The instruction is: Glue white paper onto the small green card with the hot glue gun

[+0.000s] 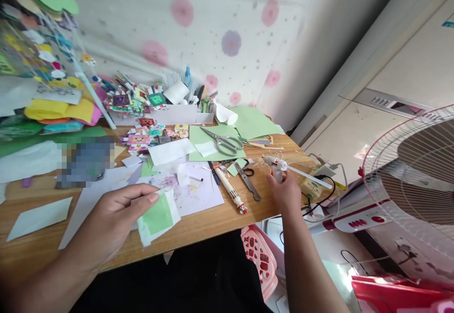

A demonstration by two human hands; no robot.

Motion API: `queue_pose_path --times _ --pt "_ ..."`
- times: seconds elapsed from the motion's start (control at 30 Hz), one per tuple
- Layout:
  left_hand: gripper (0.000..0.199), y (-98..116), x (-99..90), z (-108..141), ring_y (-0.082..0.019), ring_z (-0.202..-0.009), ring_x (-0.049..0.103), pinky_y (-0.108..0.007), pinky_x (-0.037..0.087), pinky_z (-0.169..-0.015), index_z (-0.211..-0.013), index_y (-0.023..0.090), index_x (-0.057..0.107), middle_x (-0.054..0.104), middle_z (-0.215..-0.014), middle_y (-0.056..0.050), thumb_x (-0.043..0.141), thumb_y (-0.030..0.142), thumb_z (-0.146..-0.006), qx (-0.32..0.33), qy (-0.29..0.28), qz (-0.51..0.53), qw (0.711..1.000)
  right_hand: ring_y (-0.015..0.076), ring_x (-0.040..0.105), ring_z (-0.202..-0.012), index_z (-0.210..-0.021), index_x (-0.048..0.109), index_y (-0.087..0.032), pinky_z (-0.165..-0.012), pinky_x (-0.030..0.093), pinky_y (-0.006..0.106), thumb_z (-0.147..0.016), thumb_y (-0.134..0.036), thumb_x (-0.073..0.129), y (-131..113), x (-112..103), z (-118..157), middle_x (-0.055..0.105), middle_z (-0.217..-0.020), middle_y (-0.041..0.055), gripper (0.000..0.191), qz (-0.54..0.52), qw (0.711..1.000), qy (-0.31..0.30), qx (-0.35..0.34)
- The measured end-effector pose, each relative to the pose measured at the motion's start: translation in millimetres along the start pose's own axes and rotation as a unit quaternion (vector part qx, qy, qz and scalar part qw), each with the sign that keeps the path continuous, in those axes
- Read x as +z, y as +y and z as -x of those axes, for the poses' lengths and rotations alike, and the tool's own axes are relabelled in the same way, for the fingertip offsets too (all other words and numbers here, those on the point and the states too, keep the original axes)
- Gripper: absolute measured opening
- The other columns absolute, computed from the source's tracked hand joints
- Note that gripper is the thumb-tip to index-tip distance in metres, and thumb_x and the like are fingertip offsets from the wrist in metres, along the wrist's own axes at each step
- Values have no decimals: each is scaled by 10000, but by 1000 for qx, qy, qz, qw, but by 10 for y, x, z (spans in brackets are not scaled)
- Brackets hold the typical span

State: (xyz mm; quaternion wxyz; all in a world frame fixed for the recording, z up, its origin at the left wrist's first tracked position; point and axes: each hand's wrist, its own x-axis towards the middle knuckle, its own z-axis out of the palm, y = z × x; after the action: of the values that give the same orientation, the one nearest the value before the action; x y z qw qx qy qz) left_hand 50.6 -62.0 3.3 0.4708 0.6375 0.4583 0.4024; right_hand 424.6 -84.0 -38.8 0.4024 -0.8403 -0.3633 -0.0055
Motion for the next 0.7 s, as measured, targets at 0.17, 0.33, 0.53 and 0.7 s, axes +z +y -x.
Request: queue_pose_path --times 0.17,0.33,0.53,0.7 --pt "225 57 -92 69 -162 -619 562 -230 412 -534 -742 224 720 687 -696 -6 633 425 -791 18 46 -41 998 283 577 -631 -717 624 -160 -593 412 392 -614 -359 678 -223 -28 3 590 -608 74 230 -28 999 2 19" --pt "171 25 -162 74 -179 -650 631 -230 449 -550 -791 245 769 747 -754 -8 654 371 -773 30 106 -43 993 202 578 -573 -902 658 -208 -488 433 313 -680 -353 734 -616 -138 652 655 -729 43 276 -318 920 -221 -53" --pt "185 32 -172 67 -204 -714 686 -255 528 -634 -839 242 788 778 -811 -20 651 341 -763 35 141 -63 987 209 620 -732 -927 616 -250 -629 488 323 -780 -208 671 -1149 -129 1289 651 -852 41 162 -318 825 -382 -269" --pt "206 68 -196 112 -202 -741 711 -244 558 -651 -843 220 788 786 -827 -21 620 318 -776 45 164 -86 982 155 523 -657 -776 517 -209 -580 403 274 -815 -127 546 -1361 -29 1359 524 -736 8 95 -232 808 -377 -388"
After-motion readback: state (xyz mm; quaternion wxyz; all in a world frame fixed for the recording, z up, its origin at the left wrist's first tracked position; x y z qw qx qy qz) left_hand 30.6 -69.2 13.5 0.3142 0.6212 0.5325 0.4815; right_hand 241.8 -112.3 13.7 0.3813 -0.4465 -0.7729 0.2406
